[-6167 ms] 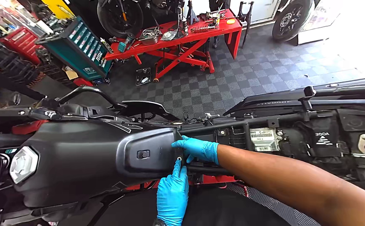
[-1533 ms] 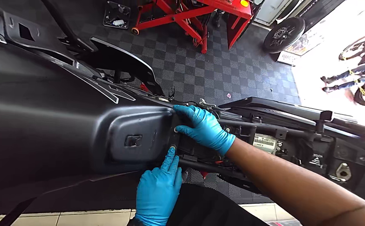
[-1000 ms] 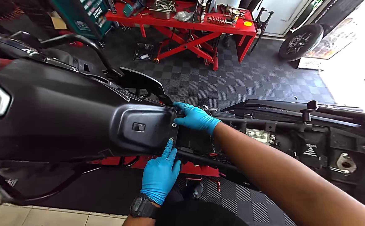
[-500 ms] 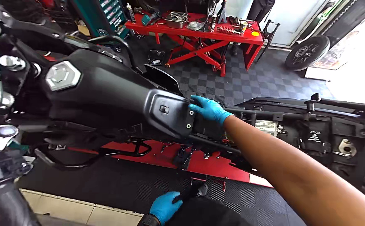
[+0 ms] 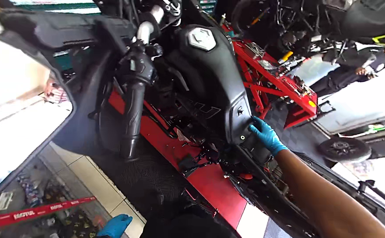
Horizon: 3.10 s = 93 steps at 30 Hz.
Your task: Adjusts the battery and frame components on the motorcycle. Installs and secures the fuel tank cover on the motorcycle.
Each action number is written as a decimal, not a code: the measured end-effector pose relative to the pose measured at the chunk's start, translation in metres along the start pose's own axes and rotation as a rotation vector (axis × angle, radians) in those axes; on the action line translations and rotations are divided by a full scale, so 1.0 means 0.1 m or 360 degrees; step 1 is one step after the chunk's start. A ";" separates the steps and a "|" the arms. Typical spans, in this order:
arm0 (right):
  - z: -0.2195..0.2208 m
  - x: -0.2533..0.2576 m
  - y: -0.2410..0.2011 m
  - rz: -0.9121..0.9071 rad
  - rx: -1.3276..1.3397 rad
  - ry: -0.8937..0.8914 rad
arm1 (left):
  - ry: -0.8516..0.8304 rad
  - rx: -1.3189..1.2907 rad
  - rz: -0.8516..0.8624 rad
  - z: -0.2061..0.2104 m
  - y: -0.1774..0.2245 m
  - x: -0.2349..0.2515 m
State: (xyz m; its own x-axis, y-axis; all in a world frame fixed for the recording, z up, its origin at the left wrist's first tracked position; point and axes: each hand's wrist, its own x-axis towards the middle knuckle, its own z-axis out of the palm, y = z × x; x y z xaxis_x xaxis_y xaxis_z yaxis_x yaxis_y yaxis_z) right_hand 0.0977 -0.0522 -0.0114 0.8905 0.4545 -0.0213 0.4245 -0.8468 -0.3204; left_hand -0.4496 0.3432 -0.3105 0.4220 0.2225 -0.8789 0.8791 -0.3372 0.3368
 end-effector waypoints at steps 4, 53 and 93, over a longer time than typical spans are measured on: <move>0.00 -0.05 -0.06 0.0069 -0.0148 -0.0032 | 0.0009 0.0001 0.0069 0.27 0.15 -0.20; 0.09 -0.06 0.19 -0.0320 -0.0071 -0.0058 | 0.0850 -0.1959 0.0918 -1.00 4.27 0.18; 0.16 0.00 0.29 -0.0359 -0.0293 0.0032 | 0.1407 -0.1805 0.1125 -1.62 4.10 -0.09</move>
State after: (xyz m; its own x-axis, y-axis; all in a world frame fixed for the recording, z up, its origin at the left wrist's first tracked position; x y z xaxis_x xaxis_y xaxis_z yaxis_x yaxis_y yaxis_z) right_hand 0.1072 -0.0726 -0.0361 0.7725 0.6330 0.0503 0.6331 -0.7618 -0.1376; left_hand -0.0565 0.3515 -0.1099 0.4319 0.8941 -0.1185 -0.0069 0.1347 0.9909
